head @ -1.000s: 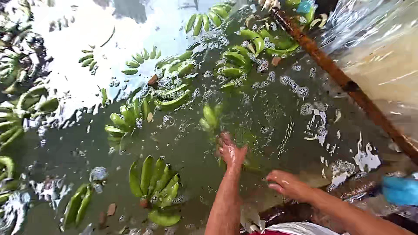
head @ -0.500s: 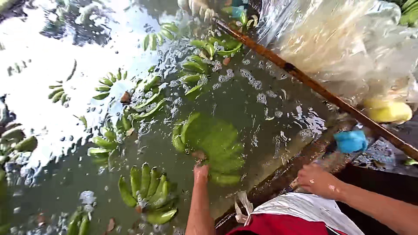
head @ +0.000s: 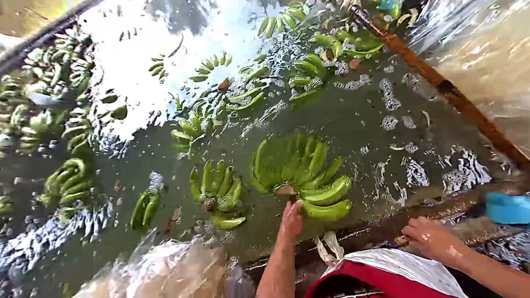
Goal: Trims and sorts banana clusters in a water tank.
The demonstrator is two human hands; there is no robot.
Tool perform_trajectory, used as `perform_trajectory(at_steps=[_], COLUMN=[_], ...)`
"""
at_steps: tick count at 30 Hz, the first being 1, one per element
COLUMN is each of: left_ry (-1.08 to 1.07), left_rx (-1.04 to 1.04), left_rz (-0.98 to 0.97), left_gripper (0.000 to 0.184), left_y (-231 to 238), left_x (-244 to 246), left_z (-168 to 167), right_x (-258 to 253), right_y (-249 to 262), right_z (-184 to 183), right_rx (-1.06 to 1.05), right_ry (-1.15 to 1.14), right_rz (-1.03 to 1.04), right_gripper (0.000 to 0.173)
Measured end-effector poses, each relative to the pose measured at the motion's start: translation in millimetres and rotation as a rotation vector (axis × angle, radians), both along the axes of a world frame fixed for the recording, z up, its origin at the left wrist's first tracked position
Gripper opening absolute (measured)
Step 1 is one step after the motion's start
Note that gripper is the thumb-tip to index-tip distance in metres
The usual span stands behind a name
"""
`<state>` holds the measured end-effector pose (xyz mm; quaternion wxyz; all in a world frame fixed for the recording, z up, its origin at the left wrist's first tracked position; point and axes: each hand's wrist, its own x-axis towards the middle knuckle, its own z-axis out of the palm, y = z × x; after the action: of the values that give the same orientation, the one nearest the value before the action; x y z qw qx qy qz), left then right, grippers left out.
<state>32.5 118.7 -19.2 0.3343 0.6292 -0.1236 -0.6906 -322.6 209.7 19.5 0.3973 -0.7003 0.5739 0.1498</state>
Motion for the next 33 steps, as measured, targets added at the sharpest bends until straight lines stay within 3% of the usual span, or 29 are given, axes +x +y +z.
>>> perform_trajectory(at_steps=[3, 7, 14, 16, 21, 27, 33], left_ry=[0.147, 0.011, -0.029, -0.043, 0.076, 0.145, 0.214], left_rx=[0.073, 0.030, 0.023, 0.042, 0.035, 0.098, 0.162], left_rz=[0.151, 0.416, 0.327, 0.259, 0.126, 0.221, 0.278], left_gripper=[0.062, 0.056, 0.051, 0.053, 0.049, 0.042, 0.044], left_y=[11, 8, 4, 10, 19, 20, 22], left_x=[10, 29, 23, 19, 17, -11, -32], left_z=[-1, -1, 1, -2, -6, 13, 35], right_x=[0, -2, -37, -44, -17, 54, 93], right_y=[-3, 8, -9, -26, -65, -113, -155], right_z=[4, 6, 25, 45, 66, 38, -1], right_rx=[-0.003, -0.172, -0.186, -0.026, 0.013, 0.015, 0.031], right_ry=[-0.005, -0.074, -0.112, -0.116, -0.274, -0.372, -0.247], right_rz=[0.009, 0.027, -0.060, -0.158, -0.461, -0.560, -0.740], right_gripper=[0.021, 0.024, 0.028, 0.031, 0.046, 0.037, 0.044])
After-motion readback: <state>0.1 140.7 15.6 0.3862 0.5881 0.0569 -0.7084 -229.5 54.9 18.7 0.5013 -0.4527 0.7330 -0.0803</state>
